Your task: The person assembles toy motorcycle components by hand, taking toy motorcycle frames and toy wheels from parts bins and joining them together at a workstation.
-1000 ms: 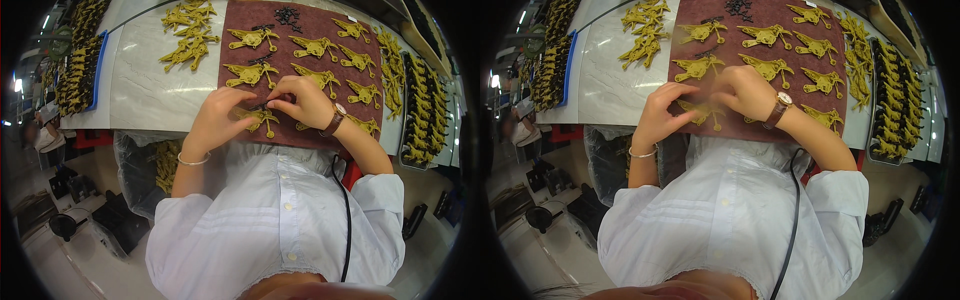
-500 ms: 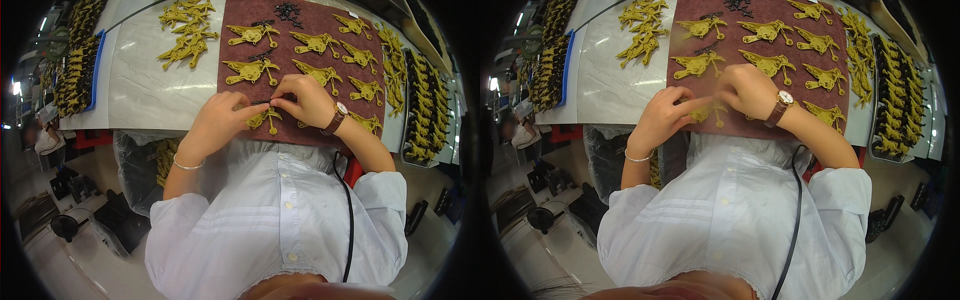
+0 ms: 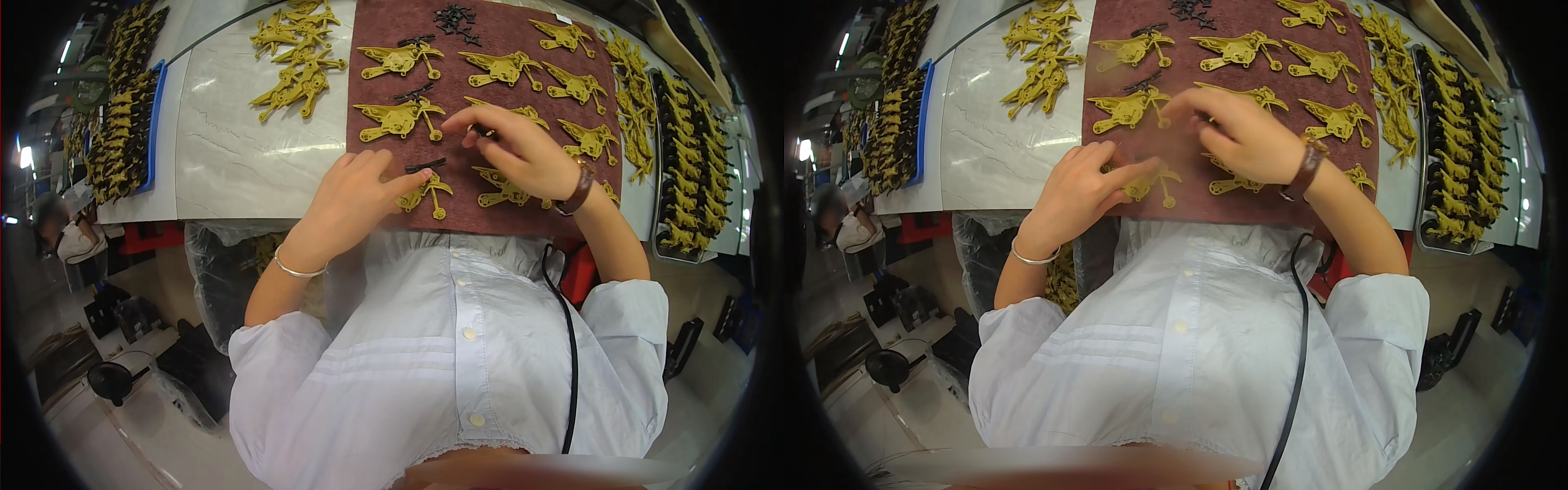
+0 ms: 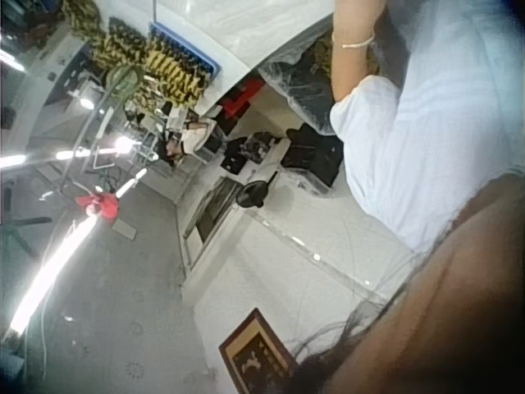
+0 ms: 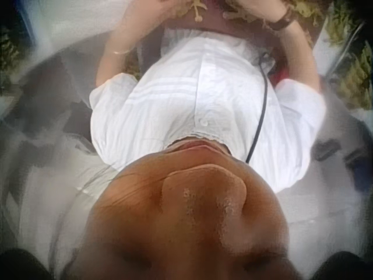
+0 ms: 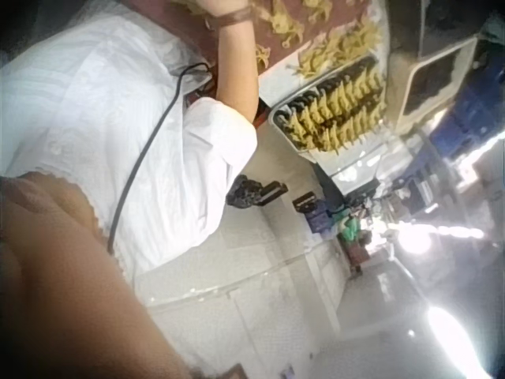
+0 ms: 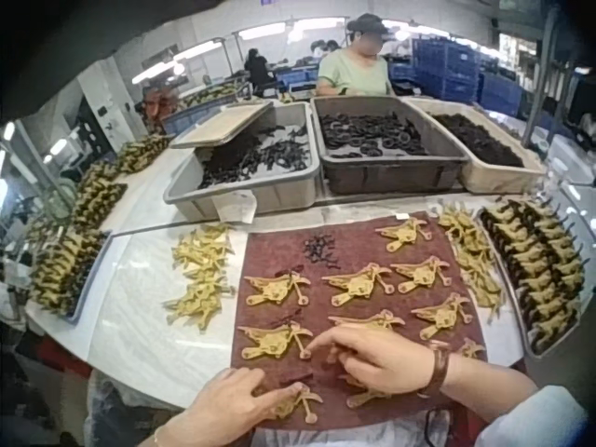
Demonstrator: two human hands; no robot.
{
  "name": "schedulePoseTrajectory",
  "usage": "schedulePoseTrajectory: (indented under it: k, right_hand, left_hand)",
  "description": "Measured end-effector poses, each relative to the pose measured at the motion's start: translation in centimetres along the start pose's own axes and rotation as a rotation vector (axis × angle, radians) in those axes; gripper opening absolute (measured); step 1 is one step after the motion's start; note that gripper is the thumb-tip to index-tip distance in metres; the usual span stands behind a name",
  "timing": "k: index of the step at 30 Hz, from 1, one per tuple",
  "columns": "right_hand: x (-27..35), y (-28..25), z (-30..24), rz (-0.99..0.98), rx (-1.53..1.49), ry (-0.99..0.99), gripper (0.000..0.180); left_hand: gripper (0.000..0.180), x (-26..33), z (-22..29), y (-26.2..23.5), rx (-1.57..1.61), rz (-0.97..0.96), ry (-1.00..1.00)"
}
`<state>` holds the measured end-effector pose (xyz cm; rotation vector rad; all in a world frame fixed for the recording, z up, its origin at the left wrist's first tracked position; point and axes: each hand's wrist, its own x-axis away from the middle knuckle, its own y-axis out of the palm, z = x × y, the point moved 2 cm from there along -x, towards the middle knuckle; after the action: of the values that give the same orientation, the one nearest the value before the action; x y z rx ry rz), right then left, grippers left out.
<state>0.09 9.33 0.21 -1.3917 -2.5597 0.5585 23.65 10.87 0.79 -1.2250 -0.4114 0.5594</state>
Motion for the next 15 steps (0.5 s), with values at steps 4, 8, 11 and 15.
schedulePoseTrajectory:
  k: [4, 8, 11, 15]
  right_hand:
    - [3.0, -2.3, 0.4, 0.164, -0.504, 0.154, 0.037]
    - [5.8, -4.5, 2.2, 0.264, -0.532, 0.196, 0.023]
    - [7.3, -5.4, 2.8, 0.405, -0.423, 0.201, 0.016]
    - [8.2, -5.4, 2.9, 0.44, -0.243, 0.249, 0.017]
  left_hand:
    - [0.064, 0.5, 0.0, -0.6, 0.088, 0.03, -0.021]
    - [0.067, 0.8, -0.7, -0.7, 0.078, 0.088, -0.1]
    - [0.064, 0.2, 0.2, -1.4, 0.046, 0.103, -0.124]
    - [0.055, -2.8, 2.6, -0.5, 0.129, 0.297, -0.057]
